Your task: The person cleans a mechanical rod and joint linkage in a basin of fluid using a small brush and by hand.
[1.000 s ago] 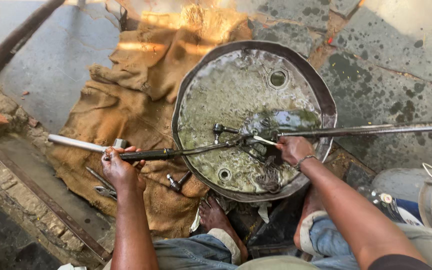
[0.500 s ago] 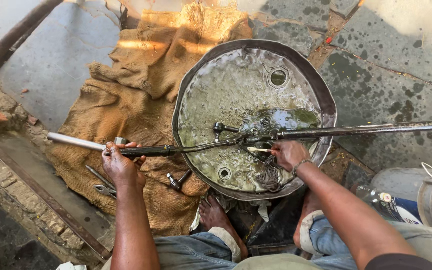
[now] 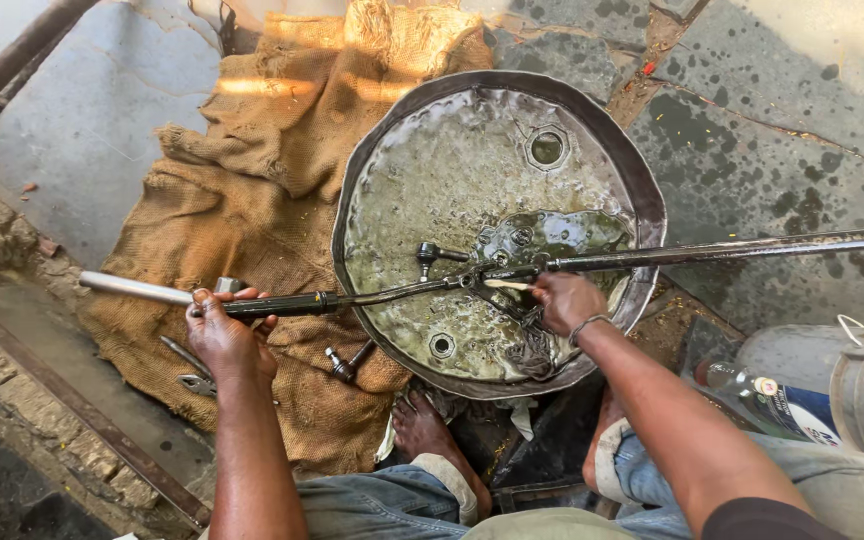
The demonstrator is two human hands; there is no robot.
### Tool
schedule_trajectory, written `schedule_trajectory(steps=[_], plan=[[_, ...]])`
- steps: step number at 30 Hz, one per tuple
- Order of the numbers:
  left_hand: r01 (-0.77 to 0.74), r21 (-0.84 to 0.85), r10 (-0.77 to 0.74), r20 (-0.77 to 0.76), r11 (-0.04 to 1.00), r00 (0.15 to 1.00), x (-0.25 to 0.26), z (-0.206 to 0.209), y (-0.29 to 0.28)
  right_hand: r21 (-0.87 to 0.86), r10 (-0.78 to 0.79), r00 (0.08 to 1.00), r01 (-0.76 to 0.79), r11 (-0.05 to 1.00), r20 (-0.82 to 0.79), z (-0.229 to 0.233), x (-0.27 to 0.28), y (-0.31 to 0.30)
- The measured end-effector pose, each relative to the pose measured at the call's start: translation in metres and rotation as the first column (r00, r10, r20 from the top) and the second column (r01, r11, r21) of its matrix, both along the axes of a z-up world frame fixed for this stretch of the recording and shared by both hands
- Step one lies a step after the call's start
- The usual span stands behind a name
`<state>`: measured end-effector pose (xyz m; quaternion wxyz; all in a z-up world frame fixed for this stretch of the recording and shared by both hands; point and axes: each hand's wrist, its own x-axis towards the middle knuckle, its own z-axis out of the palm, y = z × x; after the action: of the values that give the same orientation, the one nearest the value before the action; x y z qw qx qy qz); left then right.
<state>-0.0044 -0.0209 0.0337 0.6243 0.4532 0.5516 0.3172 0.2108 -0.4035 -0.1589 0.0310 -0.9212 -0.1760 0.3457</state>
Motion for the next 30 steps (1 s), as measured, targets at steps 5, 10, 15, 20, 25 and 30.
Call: schedule_trajectory(steps=[5, 10, 15, 20, 25, 30], plan=[[0.014, 0.024, -0.014, 0.008, 1.000, 1.000, -0.001, 0.000, -0.001, -0.020, -0.110, 0.993, 0.109, 0.994, -0.030, 0.022, -0.008, -0.014], [0.006, -0.001, -0.006, 0.009, 1.000, 1.000, 0.002, -0.001, 0.002, 0.185, 0.022, 0.996, -0.037, 0.982, 0.083, 0.029, -0.020, -0.012], [-0.007, 0.004, 0.007, -0.021, 1.000, 1.000, -0.002, -0.006, 0.005, 0.191, -0.126, 0.988, 0.108, 0.976, 0.087, -0.030, -0.004, -0.025], [-0.001, 0.016, 0.001, -0.014, 1.000, 1.000, -0.002, -0.008, 0.005, 0.013, -0.205, 0.966, 0.205, 0.979, 0.156, -0.047, -0.007, -0.082], [0.009, 0.000, -0.009, 0.008, 1.000, 1.000, 0.004, -0.005, 0.005, 0.037, -0.330, 0.895, 0.357, 0.933, -0.299, -0.025, -0.038, -0.034], [-0.007, -0.023, 0.007, 0.003, 1.000, 1.000, 0.004, -0.001, 0.003, 0.112, -0.106, 0.985, 0.121, 0.986, -0.133, -0.024, -0.024, -0.007]])
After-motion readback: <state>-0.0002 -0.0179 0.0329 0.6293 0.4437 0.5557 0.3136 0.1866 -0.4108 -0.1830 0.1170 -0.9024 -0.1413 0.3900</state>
